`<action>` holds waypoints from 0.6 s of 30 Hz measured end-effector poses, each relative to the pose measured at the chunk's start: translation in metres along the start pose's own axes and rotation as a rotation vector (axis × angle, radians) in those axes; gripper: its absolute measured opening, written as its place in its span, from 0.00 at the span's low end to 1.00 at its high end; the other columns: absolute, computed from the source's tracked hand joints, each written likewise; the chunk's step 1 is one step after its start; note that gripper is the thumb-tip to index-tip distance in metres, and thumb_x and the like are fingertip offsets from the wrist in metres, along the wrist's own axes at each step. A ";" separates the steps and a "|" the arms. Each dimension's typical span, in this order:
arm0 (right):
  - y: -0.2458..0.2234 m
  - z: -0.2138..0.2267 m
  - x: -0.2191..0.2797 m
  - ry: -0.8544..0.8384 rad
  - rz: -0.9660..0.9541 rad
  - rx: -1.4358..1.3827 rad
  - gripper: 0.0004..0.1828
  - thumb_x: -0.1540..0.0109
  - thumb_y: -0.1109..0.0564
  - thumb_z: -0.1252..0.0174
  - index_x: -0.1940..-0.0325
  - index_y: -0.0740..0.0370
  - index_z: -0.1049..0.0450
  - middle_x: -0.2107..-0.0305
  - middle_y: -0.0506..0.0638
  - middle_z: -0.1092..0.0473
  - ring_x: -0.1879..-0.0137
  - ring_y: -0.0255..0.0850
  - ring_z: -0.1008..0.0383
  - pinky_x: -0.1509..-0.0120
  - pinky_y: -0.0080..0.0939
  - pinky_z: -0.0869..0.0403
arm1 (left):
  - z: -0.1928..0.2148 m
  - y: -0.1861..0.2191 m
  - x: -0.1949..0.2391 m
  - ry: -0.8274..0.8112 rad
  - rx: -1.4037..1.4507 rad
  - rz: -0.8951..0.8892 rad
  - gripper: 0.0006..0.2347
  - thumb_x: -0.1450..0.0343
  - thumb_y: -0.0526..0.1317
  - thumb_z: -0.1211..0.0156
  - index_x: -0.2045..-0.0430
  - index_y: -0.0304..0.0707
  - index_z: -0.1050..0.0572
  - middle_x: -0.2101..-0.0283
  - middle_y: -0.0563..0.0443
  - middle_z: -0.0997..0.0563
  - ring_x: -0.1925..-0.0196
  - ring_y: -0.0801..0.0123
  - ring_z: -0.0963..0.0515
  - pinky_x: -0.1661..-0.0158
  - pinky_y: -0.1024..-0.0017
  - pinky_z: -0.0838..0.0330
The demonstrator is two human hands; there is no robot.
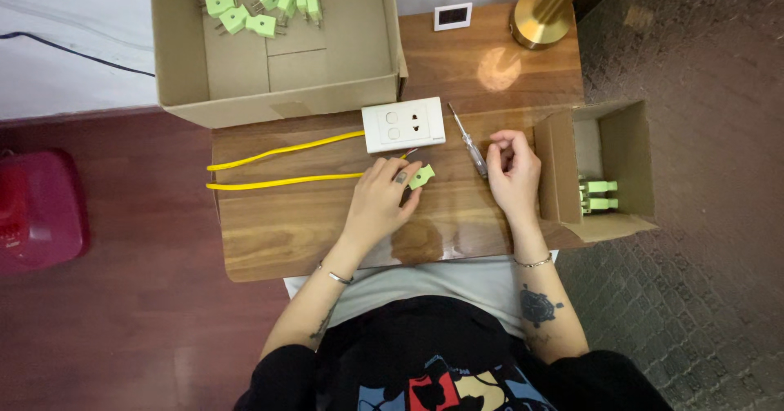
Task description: The person assembles green plastic power plugs by hand using a small screwdriver, taking parts from cardboard boxes on a wooden table.
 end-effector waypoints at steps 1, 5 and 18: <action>0.001 0.000 0.000 0.001 0.000 -0.001 0.08 0.36 0.67 0.41 0.53 0.60 0.25 0.69 0.53 0.28 0.74 0.43 0.30 0.72 0.39 0.33 | 0.000 0.001 0.001 0.008 -0.017 -0.005 0.20 0.35 0.46 0.35 0.49 0.50 0.23 0.57 0.56 0.25 0.55 0.64 0.24 0.59 0.68 0.26; -0.001 -0.001 0.000 -0.011 0.026 -0.005 0.08 0.36 0.68 0.42 0.53 0.61 0.25 0.69 0.54 0.29 0.74 0.45 0.31 0.72 0.40 0.34 | -0.003 0.007 0.001 -0.023 -0.005 -0.024 0.19 0.35 0.44 0.35 0.48 0.49 0.23 0.56 0.55 0.25 0.52 0.62 0.24 0.59 0.66 0.27; -0.005 -0.001 -0.001 -0.021 0.045 0.011 0.08 0.36 0.68 0.42 0.53 0.61 0.24 0.69 0.54 0.27 0.74 0.45 0.30 0.72 0.41 0.33 | -0.024 0.016 0.014 -0.148 0.123 0.020 0.15 0.28 0.31 0.48 0.49 0.48 0.23 0.51 0.46 0.31 0.49 0.48 0.25 0.57 0.58 0.26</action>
Point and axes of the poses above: each hand's wrist, its own x-axis away from the middle knuckle, its own z-axis out of the back of the hand, y = z × x, the point moved 9 cm from there along -x, towards the middle knuckle
